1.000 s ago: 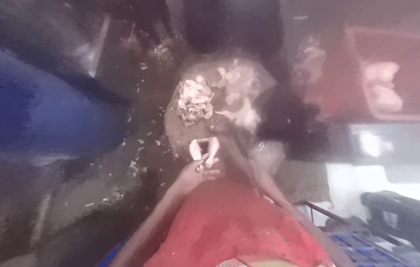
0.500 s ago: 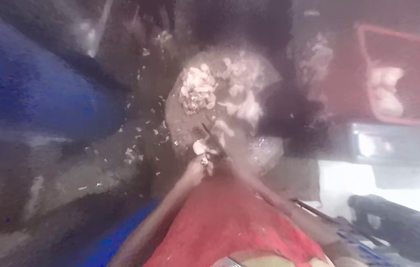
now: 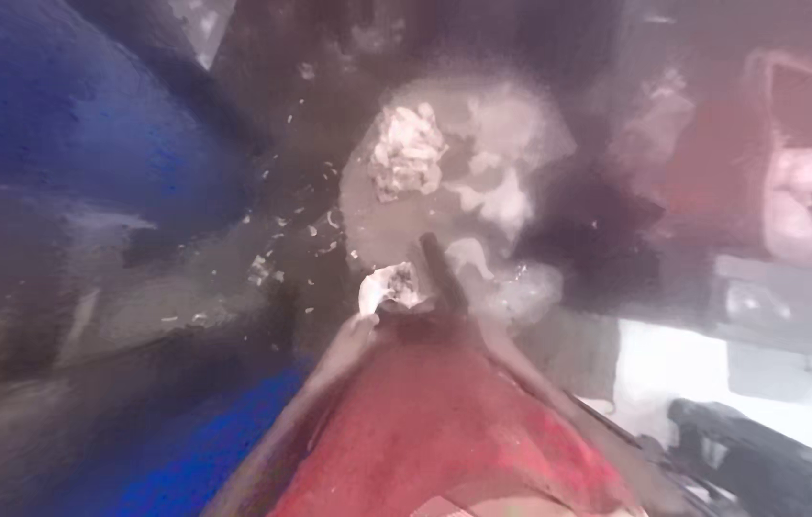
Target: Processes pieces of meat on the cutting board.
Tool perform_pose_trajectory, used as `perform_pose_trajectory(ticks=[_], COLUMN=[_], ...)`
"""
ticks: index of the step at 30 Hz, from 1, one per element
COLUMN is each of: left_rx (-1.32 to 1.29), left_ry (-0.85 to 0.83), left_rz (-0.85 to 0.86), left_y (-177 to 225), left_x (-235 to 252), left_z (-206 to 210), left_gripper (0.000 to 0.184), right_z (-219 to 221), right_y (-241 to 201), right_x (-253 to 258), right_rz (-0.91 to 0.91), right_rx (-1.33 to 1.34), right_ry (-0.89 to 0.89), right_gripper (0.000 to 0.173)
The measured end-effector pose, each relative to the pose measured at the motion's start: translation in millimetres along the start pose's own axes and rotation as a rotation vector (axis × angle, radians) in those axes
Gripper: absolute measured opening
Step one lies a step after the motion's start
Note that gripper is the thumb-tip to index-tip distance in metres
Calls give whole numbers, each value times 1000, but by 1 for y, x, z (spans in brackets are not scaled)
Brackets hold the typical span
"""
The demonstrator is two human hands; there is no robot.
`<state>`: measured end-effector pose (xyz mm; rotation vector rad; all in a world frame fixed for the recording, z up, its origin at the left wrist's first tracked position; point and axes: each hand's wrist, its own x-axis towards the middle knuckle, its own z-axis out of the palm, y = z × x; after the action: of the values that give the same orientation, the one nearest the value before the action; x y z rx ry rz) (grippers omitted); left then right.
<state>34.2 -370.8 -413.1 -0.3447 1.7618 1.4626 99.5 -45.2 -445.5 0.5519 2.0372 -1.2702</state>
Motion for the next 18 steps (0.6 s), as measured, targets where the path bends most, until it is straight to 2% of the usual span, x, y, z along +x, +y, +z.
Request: perform_pose_trajectory(ticks=[4,6,8,10,11,13,15,16,18], left_rx=[-293,-398,-399,-356,-336,-323,-330,-344,-324], left_ry=[-18,-58,-86,-84,-84,-95,-113,-108,-96], left_rz=[11,-50,-84,-87,-87,-80,-104,-132,-165], left_y=[4,-2,-11,-10,-7,-2,-3,-5,-11], left_x=[11,35,54,60,58,54,51,52,47], left_z=[12,29,46,58,60,60,56,54,43], left_gripper=[30,32,33,37,38,39,36,36,35], right_z=[-17,-27,-30,-22,-9,19,35,37,32], right_y=[-34,-75,-118,-141,-139,-105,-63,-50,-47], right_x=[-3,-16,-39,-58,-61,-42,-6,12,24], right_rz=[-77,-274,-556,-771,-816,-762,-450,-302,-200], right_rx=[-172,-84,90,213,238,111,-197,-278,-366], right_ry=[179,228,273,294,309,318,137,10,-80], right_gripper=[55,56,68,79,79,79,59,56,56])
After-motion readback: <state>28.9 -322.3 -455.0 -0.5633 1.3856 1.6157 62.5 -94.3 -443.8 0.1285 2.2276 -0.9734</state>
